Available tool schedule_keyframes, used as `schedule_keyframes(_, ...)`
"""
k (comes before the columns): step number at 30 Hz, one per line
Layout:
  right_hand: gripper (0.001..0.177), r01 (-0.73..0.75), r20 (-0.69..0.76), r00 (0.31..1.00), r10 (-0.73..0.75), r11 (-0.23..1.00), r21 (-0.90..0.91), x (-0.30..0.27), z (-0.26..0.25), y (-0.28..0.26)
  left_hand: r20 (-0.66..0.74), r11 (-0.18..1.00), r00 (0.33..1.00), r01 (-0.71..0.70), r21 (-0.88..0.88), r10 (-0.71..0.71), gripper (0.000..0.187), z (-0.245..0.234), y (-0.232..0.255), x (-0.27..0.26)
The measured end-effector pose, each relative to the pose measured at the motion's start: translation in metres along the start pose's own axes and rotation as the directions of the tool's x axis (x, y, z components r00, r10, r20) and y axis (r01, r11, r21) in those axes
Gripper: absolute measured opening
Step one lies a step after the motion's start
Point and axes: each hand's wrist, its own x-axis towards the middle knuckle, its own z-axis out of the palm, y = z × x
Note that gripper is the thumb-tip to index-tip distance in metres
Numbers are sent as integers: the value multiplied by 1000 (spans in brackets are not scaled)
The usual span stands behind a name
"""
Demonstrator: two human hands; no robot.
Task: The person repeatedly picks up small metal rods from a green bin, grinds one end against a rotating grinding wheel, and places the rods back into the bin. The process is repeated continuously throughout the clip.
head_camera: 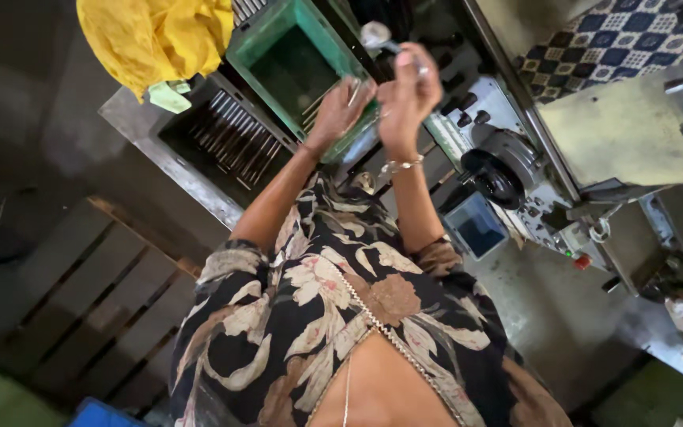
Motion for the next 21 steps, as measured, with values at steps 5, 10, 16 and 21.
schedule_keyframes(5, 23, 269, -133, 950, -284, 956, -119, -2, -55, -55, 223, 846, 969, -207, 492, 107, 13, 13, -107, -13)
schedule_keyframes(10, 20, 251, -285, 915, -285, 956, -149, -51, -115, -81, 364, 691, 929, -219, 688, -68, 19, 3, -171, -16)
schedule_keyframes(16, 24, 134, -381, 893, -240, 949, -285, -88, -148, -80, 596, 516, 793, -461, 722, -126, 12, 3, -172, -4)
schedule_keyframes(21, 21, -1, -445, 880, -163, 938, -346, -102, -160, -69, 440, 866, 897, -190, 463, -39, 17, -44, -148, -49)
